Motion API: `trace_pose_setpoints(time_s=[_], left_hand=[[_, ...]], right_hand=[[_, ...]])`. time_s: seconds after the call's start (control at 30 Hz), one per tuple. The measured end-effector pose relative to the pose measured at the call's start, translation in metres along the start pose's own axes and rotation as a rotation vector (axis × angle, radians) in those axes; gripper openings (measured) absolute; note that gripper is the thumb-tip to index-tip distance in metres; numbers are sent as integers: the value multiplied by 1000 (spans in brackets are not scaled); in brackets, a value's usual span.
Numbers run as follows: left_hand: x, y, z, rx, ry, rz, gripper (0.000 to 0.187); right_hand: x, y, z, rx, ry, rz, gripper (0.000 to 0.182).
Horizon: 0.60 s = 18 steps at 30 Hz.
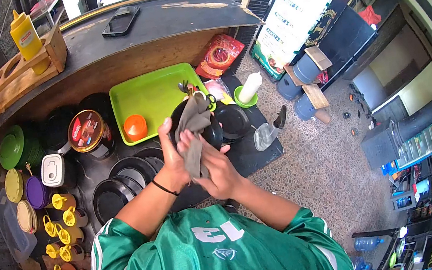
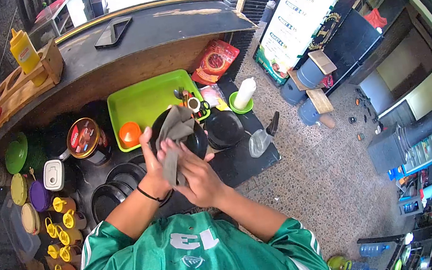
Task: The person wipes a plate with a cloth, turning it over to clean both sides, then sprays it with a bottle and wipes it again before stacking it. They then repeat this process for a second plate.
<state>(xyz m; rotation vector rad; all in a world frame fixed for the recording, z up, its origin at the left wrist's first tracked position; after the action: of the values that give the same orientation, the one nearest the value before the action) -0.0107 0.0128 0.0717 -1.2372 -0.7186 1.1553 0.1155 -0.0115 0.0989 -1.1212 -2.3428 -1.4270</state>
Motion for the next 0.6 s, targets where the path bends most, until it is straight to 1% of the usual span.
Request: trace_pose_setpoints(time_s=[0.03,0.07,0.13,0.2,0.27,0.3,0.33,0.4,0.43,0.47,0.53,0.57,0.6], left_hand=[[0,0,6,-10,8,-49,84],[-1,-1,9,-19,17,-97,84],[-8,-7,7,1,-11,-81,82],[-9,-9,4,19,-38,-69,80],[-6,-5,8,188,-234,12,79],[-8,1,5,101,-169,13,77],[-10,-1,3,101,-172,12,77],[-11,-13,-8,29,-92,-197,79],[-9,-15,-13,84,-127,-185,81],[-7,-17,-19,86,-126,-188,81],[-4,-16,-29,274,-218,-99,84],[1,-10,-32,264,-163,-163,86],[-1,-4,-33,193,-66,-234,88]], right_hand=[[-2,5,-6,35,28,62,66],[-8,8,-5,36,28,62,66],[-23,16,0,-28,86,38,61],[-30,25,9,-69,87,52,61],[-31,36,17,-329,90,75,61],[-30,40,23,-363,16,81,64],[-26,43,26,-363,19,80,64],[-18,49,35,-469,-172,76,73],[-9,46,31,-409,-261,45,83],[-2,38,33,-411,-260,48,83],[9,21,36,-269,-275,253,86],[15,12,27,-218,-288,288,84],[19,3,20,-143,-299,302,81]])
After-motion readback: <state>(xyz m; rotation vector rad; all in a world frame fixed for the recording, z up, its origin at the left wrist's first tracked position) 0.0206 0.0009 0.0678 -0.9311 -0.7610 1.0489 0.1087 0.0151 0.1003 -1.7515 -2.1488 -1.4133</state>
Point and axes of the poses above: each hand's wrist, its own x-axis towards the middle knuckle, its own y-axis out of the back of the hand, z = x × y, the point moved 3 cm from there along x, towards the middle knuckle, and after that the axes turned 1 degree about x, right-handed, at the moved point
